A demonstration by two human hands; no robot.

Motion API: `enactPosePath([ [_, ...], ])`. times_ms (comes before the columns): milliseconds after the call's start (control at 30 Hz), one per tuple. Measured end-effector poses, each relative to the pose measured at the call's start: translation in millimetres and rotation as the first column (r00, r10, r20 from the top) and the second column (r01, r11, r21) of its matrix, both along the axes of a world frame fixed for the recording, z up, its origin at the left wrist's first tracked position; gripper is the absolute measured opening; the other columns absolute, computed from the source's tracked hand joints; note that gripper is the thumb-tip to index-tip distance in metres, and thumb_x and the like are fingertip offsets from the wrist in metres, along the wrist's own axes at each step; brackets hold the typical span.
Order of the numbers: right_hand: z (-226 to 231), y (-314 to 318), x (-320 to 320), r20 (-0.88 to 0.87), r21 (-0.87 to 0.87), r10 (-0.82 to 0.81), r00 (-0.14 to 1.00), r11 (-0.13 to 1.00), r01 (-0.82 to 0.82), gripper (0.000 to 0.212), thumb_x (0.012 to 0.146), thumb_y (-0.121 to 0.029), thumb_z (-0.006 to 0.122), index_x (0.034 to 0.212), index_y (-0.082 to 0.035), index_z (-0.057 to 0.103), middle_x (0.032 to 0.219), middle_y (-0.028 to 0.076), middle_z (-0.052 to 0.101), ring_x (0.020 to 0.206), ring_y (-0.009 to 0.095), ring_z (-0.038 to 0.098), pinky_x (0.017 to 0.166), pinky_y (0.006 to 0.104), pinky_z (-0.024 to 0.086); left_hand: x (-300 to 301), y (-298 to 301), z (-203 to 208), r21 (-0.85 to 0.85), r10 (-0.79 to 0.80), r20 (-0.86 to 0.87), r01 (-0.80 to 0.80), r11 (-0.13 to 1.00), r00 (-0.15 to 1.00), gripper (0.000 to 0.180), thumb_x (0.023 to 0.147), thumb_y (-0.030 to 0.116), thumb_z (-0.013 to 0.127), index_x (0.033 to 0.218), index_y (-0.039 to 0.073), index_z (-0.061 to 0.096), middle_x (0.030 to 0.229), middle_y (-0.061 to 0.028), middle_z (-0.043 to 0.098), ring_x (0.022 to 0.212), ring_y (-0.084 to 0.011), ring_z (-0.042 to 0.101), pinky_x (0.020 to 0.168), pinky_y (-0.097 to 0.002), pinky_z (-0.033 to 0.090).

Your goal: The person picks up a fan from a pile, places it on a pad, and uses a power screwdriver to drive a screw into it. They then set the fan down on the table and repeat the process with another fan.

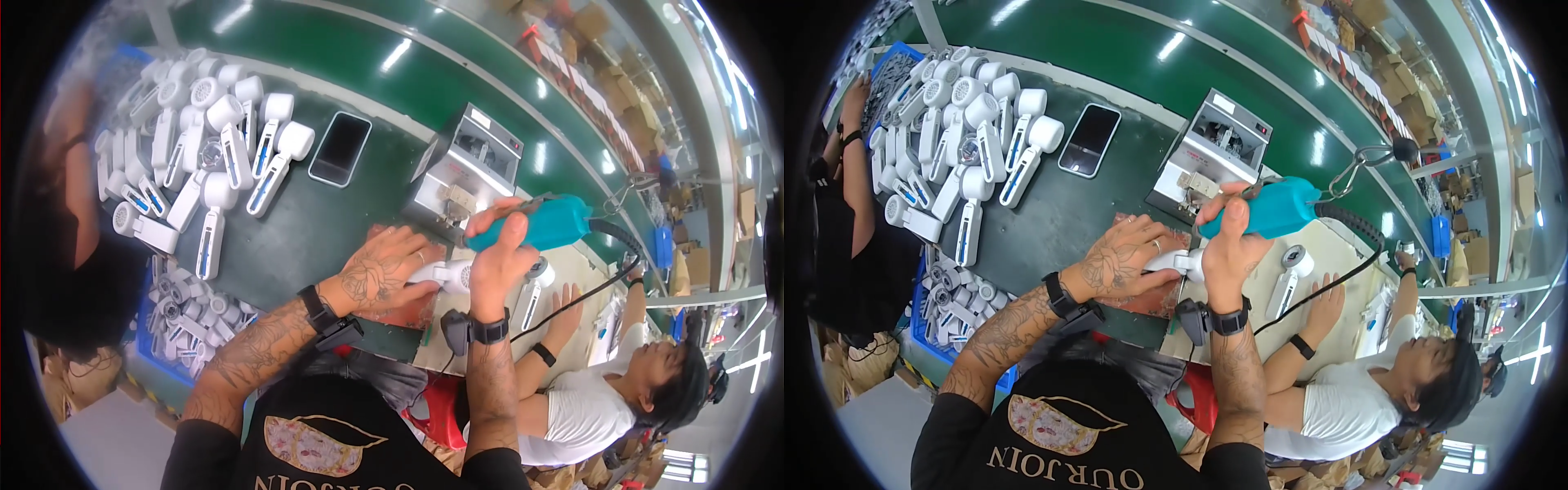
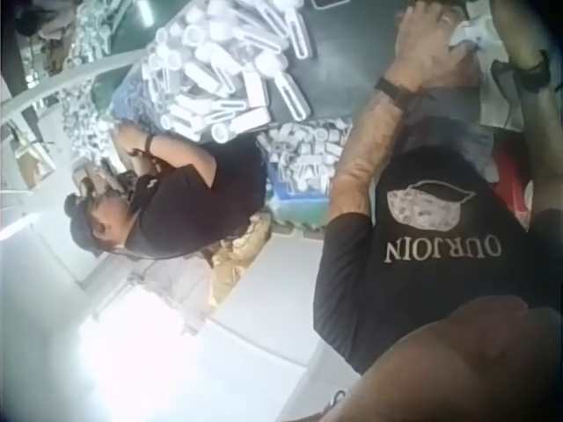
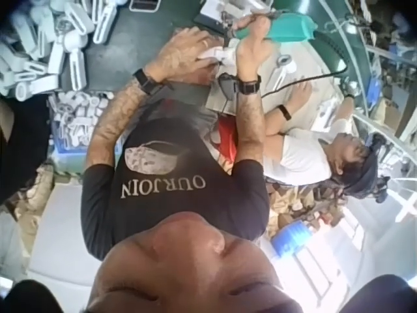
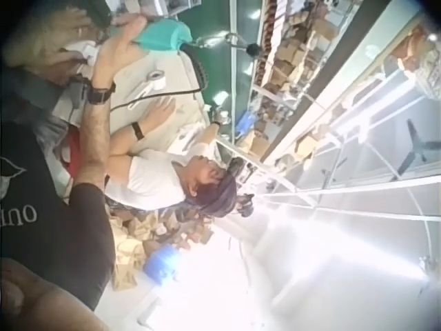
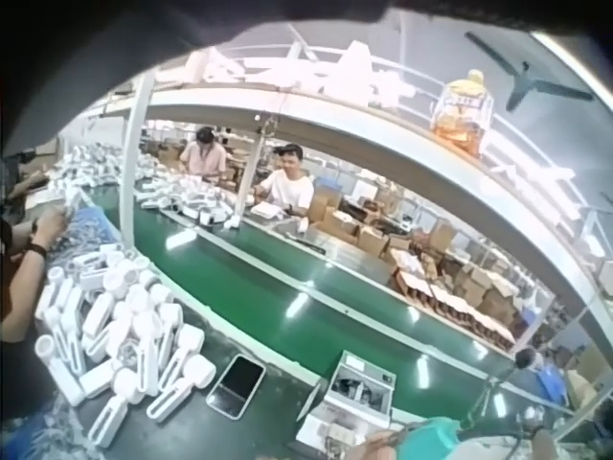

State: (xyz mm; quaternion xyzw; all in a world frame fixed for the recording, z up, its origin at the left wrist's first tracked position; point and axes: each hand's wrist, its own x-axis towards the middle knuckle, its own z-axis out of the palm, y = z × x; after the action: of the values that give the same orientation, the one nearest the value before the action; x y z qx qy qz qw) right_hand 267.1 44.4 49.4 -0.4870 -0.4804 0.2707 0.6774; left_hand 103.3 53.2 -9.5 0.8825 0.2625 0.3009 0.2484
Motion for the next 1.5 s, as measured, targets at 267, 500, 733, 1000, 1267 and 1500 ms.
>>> enactPosePath([
  [267, -12, 39, -4, -0.013, 0.171, 0.010, 1.000, 0.985, -0.008, 0.036, 0.101, -0.037, 0.055, 0.100, -0.001, 0.053, 0.069, 0.006, 0.056, 0.061, 0.016, 0.057, 0.055, 0.0283, 0.045, 1, -6, 0, -0.010, -0.014, -0.012, 0.014, 1.000, 1.000, 0.048, 0.084, 0.033, 0.067, 0.124, 0.008, 0.060, 0.110, -0.0092, 0.059, 0.106, -0.0283, 0.054, 0.095, -0.0418, 0.043],
  [500, 5, 3, -9, -0.054, 0.055, 0.000, 0.999, 0.998, 0.003, 0.042, 0.100, -0.040, 0.057, 0.102, 0.001, 0.054, 0.068, 0.007, 0.054, 0.059, 0.018, 0.054, 0.055, 0.0304, 0.045, 0, -1, -3, -0.040, 0.017, 0.013, -0.017, 0.999, 1.000, 0.044, 0.085, 0.030, 0.065, 0.123, 0.008, 0.062, 0.110, -0.0092, 0.060, 0.103, -0.0289, 0.056, 0.093, -0.0431, 0.044],
  [733, 2, -50, -2, -0.057, -0.029, -0.028, 0.998, 0.999, 0.027, 0.063, 0.093, -0.058, 0.060, 0.105, 0.003, 0.053, 0.067, 0.007, 0.051, 0.059, 0.018, 0.053, 0.055, 0.0312, 0.043, 1, 1, -6, -0.054, -0.015, -0.018, 0.014, 0.998, 1.000, 0.043, 0.089, 0.030, 0.064, 0.125, 0.009, 0.061, 0.112, -0.0097, 0.058, 0.108, -0.0286, 0.053, 0.094, -0.0436, 0.042],
  [1000, -12, -52, -6, -0.092, -0.008, 0.003, 0.996, 1.000, -0.003, 0.060, 0.092, -0.056, 0.063, 0.101, 0.001, 0.050, 0.068, 0.008, 0.051, 0.058, 0.018, 0.052, 0.056, 0.0317, 0.044, -2, -4, -6, -0.061, -0.001, -0.042, -0.001, 0.998, 0.999, 0.045, 0.088, 0.031, 0.064, 0.127, 0.008, 0.060, 0.112, -0.0091, 0.058, 0.108, -0.0279, 0.052, 0.094, -0.0426, 0.042],
  [1267, -27, -51, -6, -0.160, 0.033, 0.051, 0.986, 0.998, -0.046, 0.047, 0.094, -0.046, 0.064, 0.094, -0.001, 0.049, 0.070, 0.008, 0.051, 0.060, 0.019, 0.052, 0.056, 0.0335, 0.045, 3, 1, -2, -0.002, 0.009, -0.043, -0.010, 1.000, 0.999, 0.045, 0.087, 0.031, 0.066, 0.124, 0.007, 0.060, 0.108, -0.0089, 0.057, 0.104, -0.0279, 0.053, 0.091, -0.0420, 0.042],
  [1500, -38, -56, 0, -0.165, -0.004, -0.029, 0.986, 1.000, 0.029, 0.042, 0.096, -0.043, 0.062, 0.099, -0.002, 0.054, 0.070, 0.007, 0.054, 0.063, 0.018, 0.054, 0.059, 0.0315, 0.047, -2, -3, -6, 0.097, 0.000, 0.032, -0.003, 0.995, 0.999, 0.041, 0.084, 0.031, 0.066, 0.118, 0.008, 0.063, 0.117, -0.0097, 0.059, 0.102, -0.0312, 0.057, 0.089, -0.0440, 0.045],
])
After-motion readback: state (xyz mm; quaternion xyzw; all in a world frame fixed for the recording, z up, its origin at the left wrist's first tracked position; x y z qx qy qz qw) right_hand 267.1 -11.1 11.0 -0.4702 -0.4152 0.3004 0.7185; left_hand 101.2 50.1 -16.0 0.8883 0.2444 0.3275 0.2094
